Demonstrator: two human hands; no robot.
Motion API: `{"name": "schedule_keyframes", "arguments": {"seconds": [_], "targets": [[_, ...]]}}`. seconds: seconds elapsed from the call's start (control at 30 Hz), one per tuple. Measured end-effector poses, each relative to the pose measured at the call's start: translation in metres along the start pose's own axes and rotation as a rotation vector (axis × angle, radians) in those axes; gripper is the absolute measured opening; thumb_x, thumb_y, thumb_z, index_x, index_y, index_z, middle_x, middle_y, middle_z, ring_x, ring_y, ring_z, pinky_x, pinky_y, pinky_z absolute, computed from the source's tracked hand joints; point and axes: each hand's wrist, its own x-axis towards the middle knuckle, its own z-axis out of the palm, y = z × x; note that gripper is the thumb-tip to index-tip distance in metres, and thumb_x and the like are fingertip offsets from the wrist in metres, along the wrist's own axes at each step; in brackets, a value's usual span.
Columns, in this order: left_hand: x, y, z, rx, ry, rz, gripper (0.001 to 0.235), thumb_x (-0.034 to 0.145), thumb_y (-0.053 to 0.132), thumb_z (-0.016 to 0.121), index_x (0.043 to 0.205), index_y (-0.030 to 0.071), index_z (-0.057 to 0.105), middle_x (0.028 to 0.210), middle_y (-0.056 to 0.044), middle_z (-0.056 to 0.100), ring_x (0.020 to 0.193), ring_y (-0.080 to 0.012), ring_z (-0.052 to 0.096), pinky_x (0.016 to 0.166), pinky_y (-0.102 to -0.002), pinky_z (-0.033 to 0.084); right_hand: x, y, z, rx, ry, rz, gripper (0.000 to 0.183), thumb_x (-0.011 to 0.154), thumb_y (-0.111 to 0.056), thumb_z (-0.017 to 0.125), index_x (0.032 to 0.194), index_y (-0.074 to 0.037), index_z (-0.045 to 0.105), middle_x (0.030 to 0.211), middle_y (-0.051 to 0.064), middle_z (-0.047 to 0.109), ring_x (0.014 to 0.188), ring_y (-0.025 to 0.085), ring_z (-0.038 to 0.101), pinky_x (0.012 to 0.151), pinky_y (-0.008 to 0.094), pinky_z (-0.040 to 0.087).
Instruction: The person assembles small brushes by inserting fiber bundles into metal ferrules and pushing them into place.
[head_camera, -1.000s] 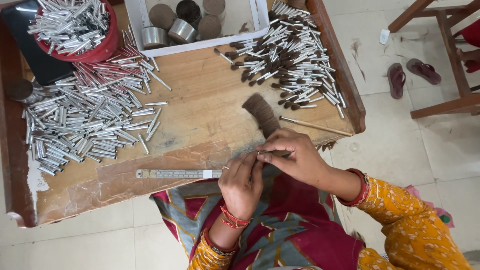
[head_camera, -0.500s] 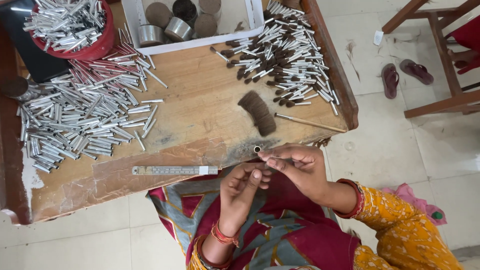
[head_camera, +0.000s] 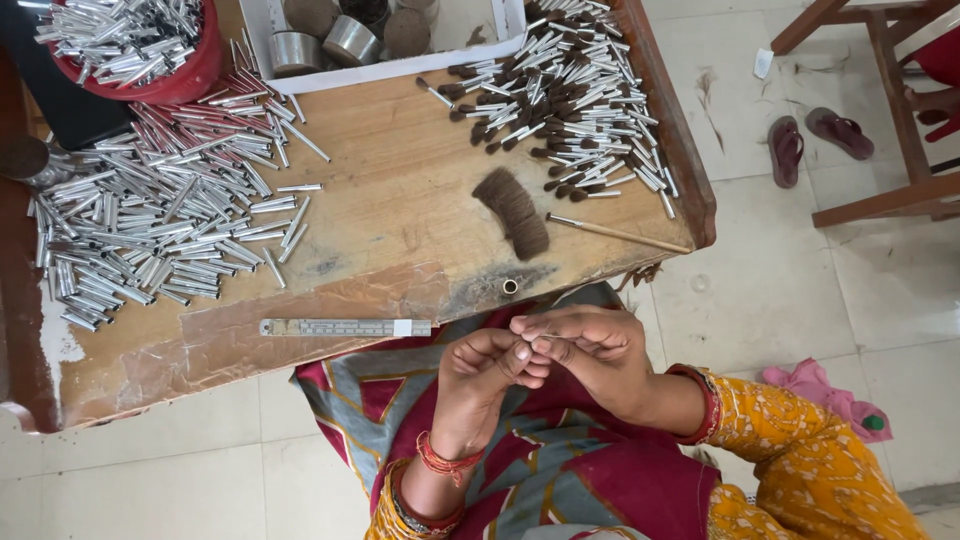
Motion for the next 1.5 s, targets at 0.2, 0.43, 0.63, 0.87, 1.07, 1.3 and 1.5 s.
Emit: {"name": "schedule_keyframes", "arguments": {"seconds": [0.2,0.43,0.63,0.87,1.07,1.3,1.5], "targets": [[-0.001,0.005,0.007,0.151,0.048,0.022,0.015,0.098,0.009,0.071,0.104,-0.005,0.070,0.086,-0.009,0.075,0.072,-0.0133,0.070,0.063,-0.026,0.057,0.004,-0.006,-0.008,0.105,0.008,0.080,0.014,0.100,0.003,0.066,0.110,0.007,0.073,0.120,0.022,0.074,0.110,0.025,0.074,0.094,0.037,0.062],[-0.001,0.025,-0.002,0.394,0.110,0.052,0.012,0.098,0.008,0.067,0.103,-0.003,0.070,0.085,-0.006,0.073,0.071,-0.0098,0.069,0.063,-0.024,0.059,0.025,-0.021,-0.026,-0.421,-0.186,0.289,0.012,0.093,-0.005,0.075,0.103,0.002,0.078,0.100,0.016,0.079,0.091,0.022,0.077,0.081,0.033,0.061],[-0.005,0.034,0.012,0.534,0.036,0.102,0.008,0.098,0.003,0.067,0.100,-0.004,0.069,0.088,-0.004,0.072,0.075,-0.0083,0.071,0.066,-0.023,0.062,0.031,-0.038,-0.015,-0.639,-0.337,-0.010,0.040,0.080,-0.008,0.082,0.118,-0.003,0.072,0.099,0.011,0.075,0.085,0.024,0.076,0.072,0.032,0.059],[-0.007,0.027,0.011,0.514,0.041,0.103,0.007,0.097,0.002,0.069,0.101,-0.004,0.069,0.086,-0.007,0.073,0.072,-0.0095,0.071,0.063,-0.024,0.062,0.025,-0.029,-0.020,-0.651,-0.390,-0.335,0.036,0.084,-0.004,0.079,0.120,-0.007,0.072,0.104,0.009,0.076,0.093,0.025,0.077,0.077,0.034,0.060],[-0.002,0.022,-0.007,0.418,-0.076,0.070,0.008,0.100,0.000,0.064,0.106,-0.005,0.068,0.091,-0.008,0.074,0.077,-0.0109,0.071,0.068,-0.025,0.062,0.027,-0.025,-0.013,-0.723,-0.382,-0.467,0.034,0.083,0.001,0.076,0.116,-0.005,0.072,0.104,0.009,0.077,0.089,0.024,0.077,0.073,0.033,0.060],[0.000,0.074,-0.022,0.798,0.146,0.271,0.009,0.097,0.003,0.067,0.104,0.000,0.071,0.087,-0.007,0.075,0.076,-0.0118,0.071,0.067,-0.025,0.058,0.031,-0.027,-0.005,-0.807,-0.249,-0.512,0.030,0.082,0.005,0.074,0.111,-0.002,0.072,0.100,0.010,0.078,0.086,0.022,0.077,0.070,0.030,0.060],[0.019,0.177,-0.068,1.803,0.824,0.805,0.005,0.083,0.009,0.078,0.086,0.010,0.075,0.088,-0.009,0.067,0.084,-0.0326,0.065,0.074,-0.043,0.052,0.029,-0.027,-0.010,-0.826,-0.174,-0.429,0.029,0.081,0.005,0.075,0.109,-0.002,0.074,0.095,0.008,0.078,0.083,0.018,0.078,0.068,0.028,0.061]]}}
